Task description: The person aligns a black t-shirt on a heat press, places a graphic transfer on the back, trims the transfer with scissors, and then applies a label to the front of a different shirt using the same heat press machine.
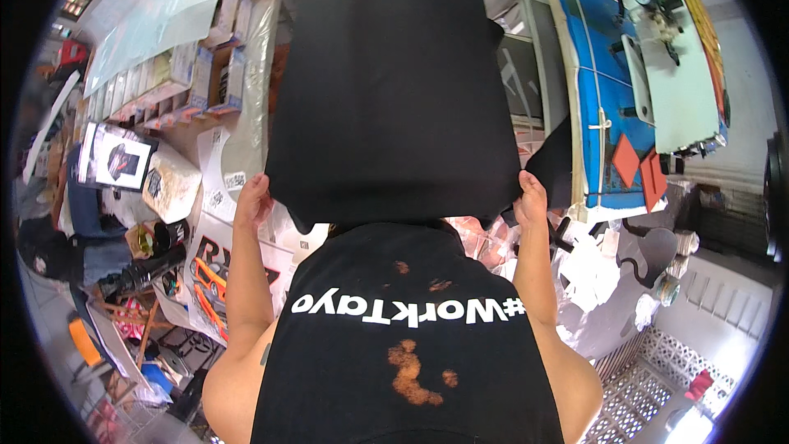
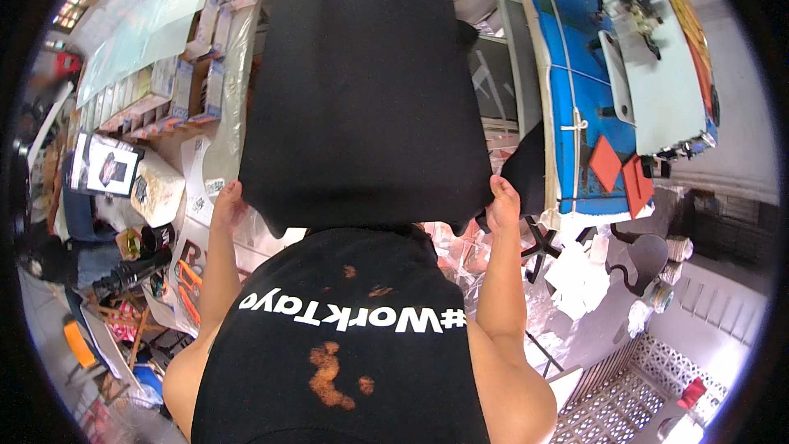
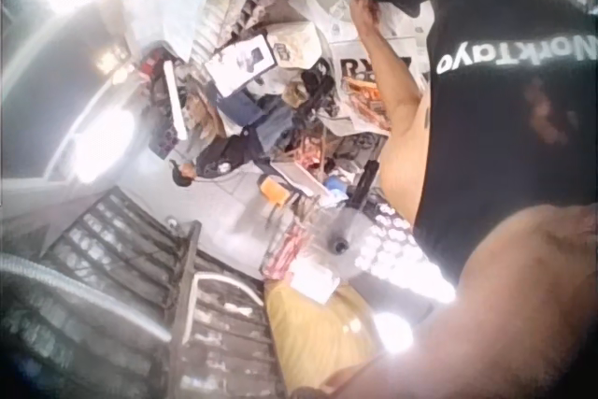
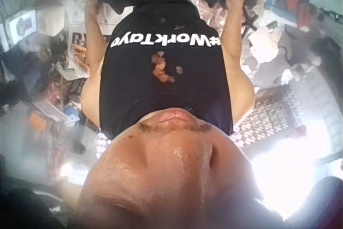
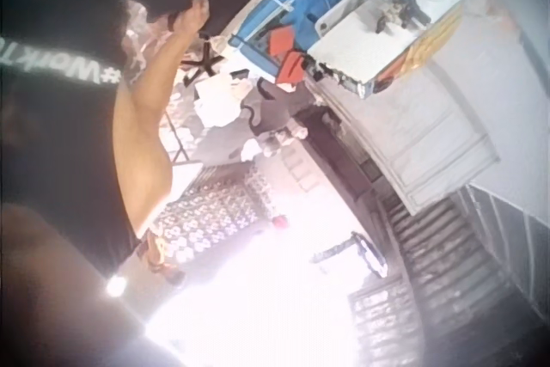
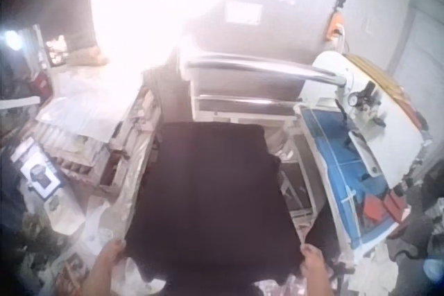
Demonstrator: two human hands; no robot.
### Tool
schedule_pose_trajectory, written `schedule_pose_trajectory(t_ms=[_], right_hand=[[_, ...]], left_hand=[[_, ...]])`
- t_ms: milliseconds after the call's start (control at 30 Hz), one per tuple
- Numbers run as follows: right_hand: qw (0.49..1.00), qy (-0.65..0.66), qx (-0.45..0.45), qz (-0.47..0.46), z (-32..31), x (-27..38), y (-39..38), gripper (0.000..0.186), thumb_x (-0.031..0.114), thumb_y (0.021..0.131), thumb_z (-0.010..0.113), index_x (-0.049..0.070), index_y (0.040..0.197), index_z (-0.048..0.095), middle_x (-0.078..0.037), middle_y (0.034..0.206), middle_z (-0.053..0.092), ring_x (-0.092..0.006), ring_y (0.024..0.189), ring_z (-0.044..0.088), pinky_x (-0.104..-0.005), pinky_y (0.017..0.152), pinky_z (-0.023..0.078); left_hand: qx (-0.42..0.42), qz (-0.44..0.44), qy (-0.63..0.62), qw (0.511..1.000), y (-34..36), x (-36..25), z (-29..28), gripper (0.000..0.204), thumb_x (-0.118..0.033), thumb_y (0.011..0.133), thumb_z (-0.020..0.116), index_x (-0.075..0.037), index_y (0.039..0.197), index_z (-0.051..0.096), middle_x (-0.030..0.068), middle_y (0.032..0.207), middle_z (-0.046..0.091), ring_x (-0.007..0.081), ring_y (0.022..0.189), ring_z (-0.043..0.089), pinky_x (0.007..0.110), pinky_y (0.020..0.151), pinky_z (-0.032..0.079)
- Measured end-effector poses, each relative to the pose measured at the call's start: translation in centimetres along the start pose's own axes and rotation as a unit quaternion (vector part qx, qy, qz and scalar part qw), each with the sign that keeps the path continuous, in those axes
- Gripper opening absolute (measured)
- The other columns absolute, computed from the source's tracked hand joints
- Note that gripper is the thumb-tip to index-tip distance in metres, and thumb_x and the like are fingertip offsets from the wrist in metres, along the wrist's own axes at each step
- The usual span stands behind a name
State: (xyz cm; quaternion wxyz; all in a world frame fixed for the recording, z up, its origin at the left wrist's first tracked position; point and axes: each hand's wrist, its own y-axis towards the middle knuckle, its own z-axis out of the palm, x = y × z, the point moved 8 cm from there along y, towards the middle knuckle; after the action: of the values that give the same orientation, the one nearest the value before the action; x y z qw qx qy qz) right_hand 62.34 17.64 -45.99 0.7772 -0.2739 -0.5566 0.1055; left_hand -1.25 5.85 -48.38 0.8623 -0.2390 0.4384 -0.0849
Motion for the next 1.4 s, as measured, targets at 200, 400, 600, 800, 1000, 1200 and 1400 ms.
schedule_pose_trajectory(t_ms=[200, 400, 600, 800, 1000, 1200, 1400], right_hand=[[0.94, -0.325, -0.083, -0.065, 0.1, 1.7, -0.6, 0.024, 0.022, 0.098, 0.06, -0.001, 0.1, 0.068, -0.005, 0.087, 0.069, -0.0179, 0.08, 0.065, -0.0337, 0.077, 0.051], [0.796, -0.566, -0.11, -0.182, 4.4, 5.3, -1.4, 0.025, 0.024, 0.091, 0.065, 0.0, 0.1, 0.069, -0.016, 0.092, 0.071, -0.0278, 0.085, 0.068, -0.0374, 0.079, 0.052], [0.835, -0.488, -0.063, -0.244, 8.9, 7.7, -2.3, 0.023, 0.021, 0.092, 0.066, -0.001, 0.097, 0.068, -0.011, 0.089, 0.07, -0.0202, 0.082, 0.066, -0.0331, 0.077, 0.052], [0.755, -0.518, -0.071, -0.396, 12.0, 10.3, -5.5, 0.016, 0.016, 0.089, 0.067, 0.001, 0.095, 0.068, -0.01, 0.088, 0.067, -0.0226, 0.079, 0.066, -0.0328, 0.071, 0.052], [0.724, -0.496, -0.08, -0.473, 15.5, 16.8, -6.3, 0.011, 0.01, 0.09, 0.067, 0.001, 0.095, 0.068, -0.008, 0.088, 0.066, -0.0179, 0.076, 0.06, -0.0311, 0.067, 0.048], [0.574, -0.475, -0.135, -0.653, 18.5, 31.2, -7.9, 0.012, 0.011, 0.092, 0.068, 0.001, 0.098, 0.07, -0.009, 0.096, 0.07, -0.0217, 0.086, 0.065, -0.0318, 0.081, 0.052], [0.451, -0.491, -0.3, -0.682, 13.5, 45.9, -10.8, 0.025, 0.024, 0.094, 0.066, 0.005, 0.109, 0.072, -0.01, 0.106, 0.073, -0.0202, 0.095, 0.069, -0.0318, 0.084, 0.053]], left_hand=[[-0.016, -0.035, 0.099, 0.994, 1.3, 1.0, -0.4, 0.029, -0.025, 0.095, 0.066, -0.002, 0.112, 0.064, 0.0006, 0.09, 0.068, 0.0126, 0.078, 0.064, 0.026, 0.073, 0.052], [-0.095, 0.003, 0.48, 0.872, 3.3, -2.3, 3.2, 0.018, -0.021, 0.088, 0.066, -0.004, 0.093, 0.071, 0.0073, 0.082, 0.07, 0.022, 0.073, 0.067, 0.034, 0.064, 0.052], [-0.279, 0.395, 0.57, 0.665, 4.4, -22.7, 10.1, 0.017, -0.018, 0.086, 0.063, -0.004, 0.092, 0.071, 0.017, 0.083, 0.069, 0.0344, 0.076, 0.067, 0.042, 0.07, 0.053], [-0.192, 0.441, 0.566, 0.67, 2.0, -19.5, 14.4, 0.015, -0.014, 0.084, 0.067, -0.002, 0.092, 0.07, 0.0156, 0.087, 0.07, 0.0307, 0.08, 0.068, 0.039, 0.074, 0.053], [-0.342, 0.21, 0.687, 0.606, -11.4, -4.8, 6.8, 0.057, -0.02, 0.077, 0.074, -0.009, 0.13, 0.053, 0.0178, 0.133, 0.05, 0.0397, 0.127, 0.044, 0.056, 0.105, 0.033], [-0.325, -0.059, 0.852, 0.406, -22.4, 5.1, 4.3, 0.074, -0.018, 0.08, 0.069, -0.013, 0.147, 0.037, 0.0163, 0.15, 0.035, 0.0398, 0.14, 0.03, 0.065, 0.115, 0.015], [-0.334, -0.063, 0.801, 0.493, -22.3, 6.2, -0.4, 0.087, -0.022, 0.074, 0.077, -0.015, 0.149, 0.034, 0.0161, 0.154, 0.029, 0.0373, 0.144, 0.024, 0.066, 0.115, 0.014]])
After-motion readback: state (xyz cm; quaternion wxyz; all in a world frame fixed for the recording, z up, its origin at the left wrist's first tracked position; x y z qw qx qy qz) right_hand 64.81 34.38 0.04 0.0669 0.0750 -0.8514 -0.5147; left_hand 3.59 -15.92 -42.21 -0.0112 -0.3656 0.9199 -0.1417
